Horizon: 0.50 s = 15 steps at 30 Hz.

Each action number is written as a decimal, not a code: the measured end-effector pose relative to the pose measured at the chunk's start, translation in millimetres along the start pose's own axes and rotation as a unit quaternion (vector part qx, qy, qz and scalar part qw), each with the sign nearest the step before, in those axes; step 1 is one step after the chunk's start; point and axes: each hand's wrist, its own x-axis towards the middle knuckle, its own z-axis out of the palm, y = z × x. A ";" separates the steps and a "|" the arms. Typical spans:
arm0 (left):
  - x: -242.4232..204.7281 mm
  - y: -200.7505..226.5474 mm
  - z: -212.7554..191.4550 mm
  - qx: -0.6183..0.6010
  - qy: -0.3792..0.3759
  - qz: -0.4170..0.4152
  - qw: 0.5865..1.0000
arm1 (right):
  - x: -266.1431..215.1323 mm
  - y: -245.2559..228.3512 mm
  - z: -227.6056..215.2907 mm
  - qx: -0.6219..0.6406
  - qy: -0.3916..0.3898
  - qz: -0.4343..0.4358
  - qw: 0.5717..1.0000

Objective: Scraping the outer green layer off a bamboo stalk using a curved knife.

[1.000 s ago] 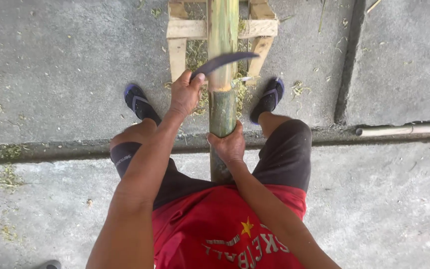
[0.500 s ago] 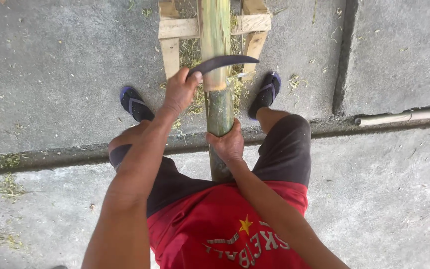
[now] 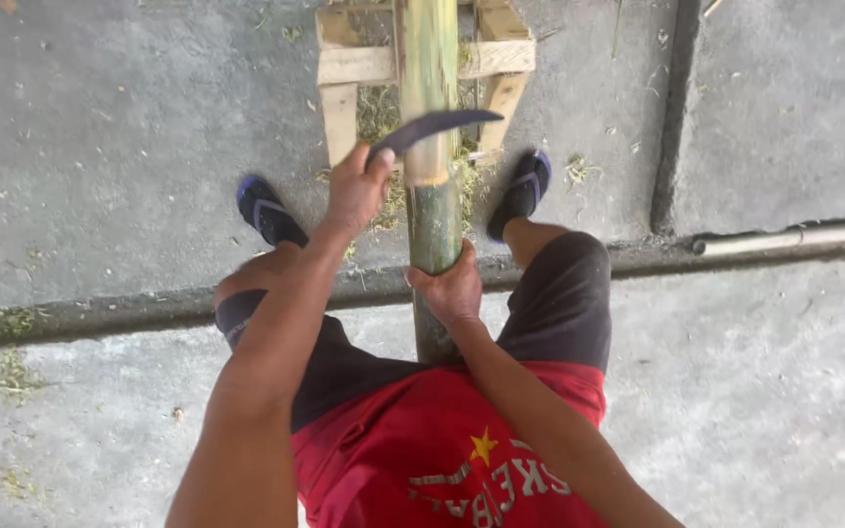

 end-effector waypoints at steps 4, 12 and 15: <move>-7.2 -12.3 8.3 0.044 -0.070 0.050 0.995 | 0.4 1.3 2.5 -0.010 0.004 -0.002 1.000; -11.6 -28.7 12.9 0.034 -0.064 0.085 0.994 | 6.5 -9.7 0.3 -0.036 0.011 0.008 0.999; -8.1 1.3 1.7 -0.105 0.047 0.027 0.993 | 5.7 -0.1 2.6 -0.017 0.003 -0.009 1.000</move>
